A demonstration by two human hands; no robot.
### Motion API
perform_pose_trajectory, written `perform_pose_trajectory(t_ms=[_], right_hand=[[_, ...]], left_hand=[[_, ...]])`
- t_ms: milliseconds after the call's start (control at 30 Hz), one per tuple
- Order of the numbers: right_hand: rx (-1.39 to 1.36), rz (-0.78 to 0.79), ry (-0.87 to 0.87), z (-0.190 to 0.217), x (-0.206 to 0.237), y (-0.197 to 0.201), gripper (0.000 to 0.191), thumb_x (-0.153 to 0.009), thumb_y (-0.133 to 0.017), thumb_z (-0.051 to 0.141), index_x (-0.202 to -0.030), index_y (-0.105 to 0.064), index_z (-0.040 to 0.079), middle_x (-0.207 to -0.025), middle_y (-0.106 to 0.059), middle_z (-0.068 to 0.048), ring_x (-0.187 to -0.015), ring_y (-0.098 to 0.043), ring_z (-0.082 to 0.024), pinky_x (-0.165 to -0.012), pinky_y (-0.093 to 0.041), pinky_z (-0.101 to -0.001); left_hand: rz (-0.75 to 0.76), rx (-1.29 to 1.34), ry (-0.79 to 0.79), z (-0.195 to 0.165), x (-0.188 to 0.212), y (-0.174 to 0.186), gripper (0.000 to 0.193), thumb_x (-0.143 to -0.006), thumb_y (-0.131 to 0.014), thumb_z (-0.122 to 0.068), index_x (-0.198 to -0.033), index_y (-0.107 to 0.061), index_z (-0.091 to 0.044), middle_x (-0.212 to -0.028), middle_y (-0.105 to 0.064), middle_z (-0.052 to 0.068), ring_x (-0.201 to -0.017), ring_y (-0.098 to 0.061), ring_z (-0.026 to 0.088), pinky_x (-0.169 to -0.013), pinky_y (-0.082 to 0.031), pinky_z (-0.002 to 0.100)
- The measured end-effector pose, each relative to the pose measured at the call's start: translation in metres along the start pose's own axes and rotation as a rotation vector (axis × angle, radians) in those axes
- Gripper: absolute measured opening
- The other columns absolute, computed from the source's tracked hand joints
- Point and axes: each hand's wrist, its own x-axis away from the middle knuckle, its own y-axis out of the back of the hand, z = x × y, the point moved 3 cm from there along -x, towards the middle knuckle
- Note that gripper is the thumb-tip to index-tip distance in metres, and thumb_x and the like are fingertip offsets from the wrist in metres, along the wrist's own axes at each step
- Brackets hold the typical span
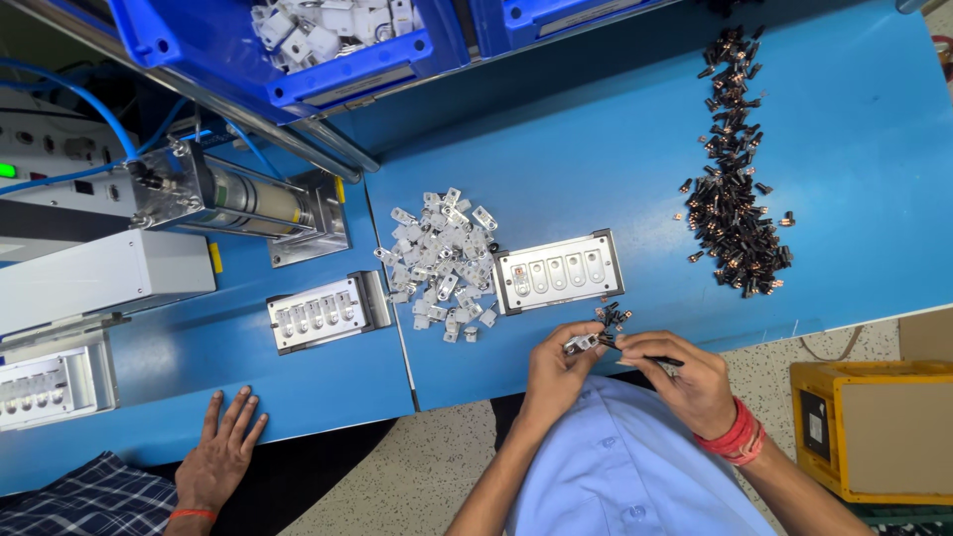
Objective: The person assembles small electrical components by hand at a blue workbench. They pick white plastic housings and dark metal pins, insert the pins into the housings, and place the assembled units into a metal tray. A coworker is visible to the left performing a similar task.
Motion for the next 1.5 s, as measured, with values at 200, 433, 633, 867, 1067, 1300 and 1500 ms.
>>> perform_pose_trajectory(t_ms=[200,433,633,867,1067,1300,1500], right_hand=[[0.084,-0.011,0.134,0.011,-0.002,-0.017,0.02,-0.08,-0.079,0.001,-0.099,-0.072,0.003,-0.109,-0.076,-0.009,-0.099,-0.076,-0.02,-0.084,-0.062,-0.0284],[0.173,0.05,0.24,0.024,-0.003,-0.015,0.022,-0.075,-0.083,0.009,-0.096,-0.074,0.006,-0.107,-0.077,-0.006,-0.099,-0.076,-0.019,-0.081,-0.061,-0.0279],[0.165,0.036,0.177,0.025,-0.006,-0.011,0.023,-0.077,-0.083,0.008,-0.098,-0.074,0.005,-0.106,-0.077,-0.005,-0.097,-0.077,-0.018,-0.082,-0.063,-0.0279],[0.143,0.084,0.181,0.017,-0.008,-0.006,0.024,-0.076,-0.082,0.008,-0.098,-0.073,0.004,-0.106,-0.077,-0.007,-0.096,-0.077,-0.019,-0.081,-0.063,-0.028],[0.086,0.072,0.197,0.004,-0.012,-0.011,0.022,-0.08,-0.079,0.003,-0.101,-0.074,0.003,-0.108,-0.077,-0.008,-0.1,-0.077,-0.021,-0.086,-0.062,-0.0297],[0.044,-0.069,0.143,0.0,-0.001,-0.005,0.02,-0.08,-0.081,0.005,-0.099,-0.075,0.004,-0.103,-0.078,-0.01,-0.099,-0.077,-0.021,-0.086,-0.063,-0.0291],[0.043,-0.184,0.023,-0.016,0.004,0.008,0.016,-0.085,-0.078,0.003,-0.101,-0.073,0.002,-0.106,-0.077,-0.013,-0.1,-0.077,-0.022,-0.086,-0.064,-0.0294]], left_hand=[[0.092,-0.014,-0.069,-0.018,0.006,0.007,0.043,-0.089,-0.055,0.014,-0.13,-0.063,0.003,-0.139,-0.057,0.014,-0.114,-0.07,0.019,-0.097,-0.061,0.028],[0.131,-0.066,-0.087,-0.022,0.008,0.018,0.033,-0.097,-0.059,0.007,-0.129,-0.066,0.002,-0.134,-0.064,0.014,-0.118,-0.066,0.018,-0.101,-0.058,0.032],[0.087,-0.123,-0.022,-0.017,0.006,0.016,0.032,-0.098,-0.062,0.002,-0.13,-0.068,-0.001,-0.128,-0.073,0.014,-0.111,-0.069,0.018,-0.098,-0.056,0.031],[0.078,-0.027,-0.042,-0.016,0.005,0.006,0.035,-0.097,-0.059,0.006,-0.131,-0.065,0.0,-0.136,-0.066,0.014,-0.116,-0.068,0.019,-0.098,-0.057,0.028],[0.056,-0.068,-0.059,-0.022,0.006,0.003,0.038,-0.094,-0.059,0.009,-0.131,-0.063,0.001,-0.141,-0.059,0.015,-0.122,-0.065,0.021,-0.101,-0.058,0.028],[0.005,-0.384,-0.07,-0.036,-0.004,0.028,0.04,-0.094,-0.06,0.002,-0.132,-0.067,-0.006,-0.135,-0.068,0.015,-0.112,-0.072,0.025,-0.091,-0.06,0.031],[-0.282,-0.833,-0.408,-0.053,-0.043,0.053,0.031,-0.094,-0.076,-0.016,-0.123,-0.069,-0.006,-0.13,-0.067,0.011,-0.121,-0.058,0.032,-0.106,-0.043,0.046]])
